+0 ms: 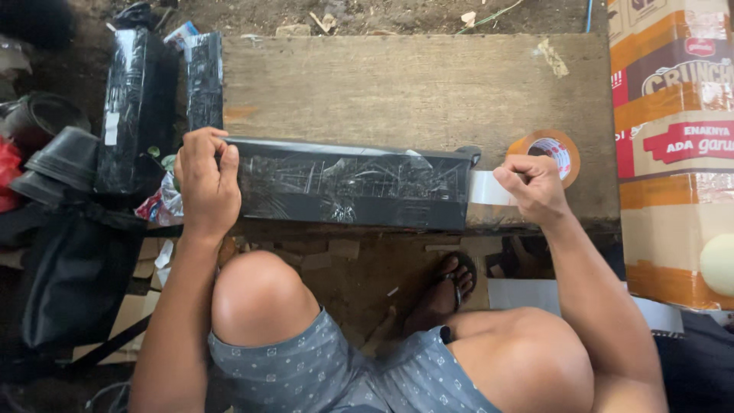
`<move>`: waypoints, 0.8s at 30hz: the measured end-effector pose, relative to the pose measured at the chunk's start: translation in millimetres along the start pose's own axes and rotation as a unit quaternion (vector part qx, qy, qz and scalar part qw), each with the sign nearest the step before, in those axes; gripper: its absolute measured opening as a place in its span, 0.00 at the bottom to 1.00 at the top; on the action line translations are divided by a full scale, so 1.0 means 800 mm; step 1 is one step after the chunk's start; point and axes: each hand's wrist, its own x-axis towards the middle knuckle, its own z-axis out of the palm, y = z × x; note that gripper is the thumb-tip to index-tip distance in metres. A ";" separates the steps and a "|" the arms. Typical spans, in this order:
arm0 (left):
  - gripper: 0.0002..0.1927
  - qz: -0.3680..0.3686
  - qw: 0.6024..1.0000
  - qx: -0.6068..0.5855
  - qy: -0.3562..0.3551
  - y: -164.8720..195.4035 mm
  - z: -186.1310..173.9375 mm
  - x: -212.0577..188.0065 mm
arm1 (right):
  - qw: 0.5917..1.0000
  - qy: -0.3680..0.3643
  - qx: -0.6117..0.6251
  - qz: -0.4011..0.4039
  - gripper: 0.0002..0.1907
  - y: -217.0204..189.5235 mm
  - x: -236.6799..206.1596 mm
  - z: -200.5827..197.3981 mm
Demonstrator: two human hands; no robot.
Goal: The person tapes a black plastic-wrapped package on a wooden workbench using clear packing tape. They repeatedly pull tape, press it onto the package, and tear it off, then fold and seal the top of the package with additional tape.
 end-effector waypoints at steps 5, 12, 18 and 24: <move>0.07 -0.002 1.000 -0.004 0.003 0.001 0.001 -0.001 | 0.999 0.013 0.006 0.033 0.14 0.007 0.006 0.026; 0.19 -0.044 0.989 0.131 -0.046 0.028 0.008 0.012 | 0.979 -0.007 -0.191 0.073 0.07 -0.056 0.018 0.042; 0.55 0.004 0.954 0.187 -0.236 0.115 0.057 0.034 | 0.956 0.032 -0.286 0.051 0.10 -0.080 0.023 0.056; 0.63 0.114 0.913 0.200 -0.338 0.266 0.141 0.009 | 0.943 0.048 -0.328 -0.004 0.11 -0.085 0.022 0.062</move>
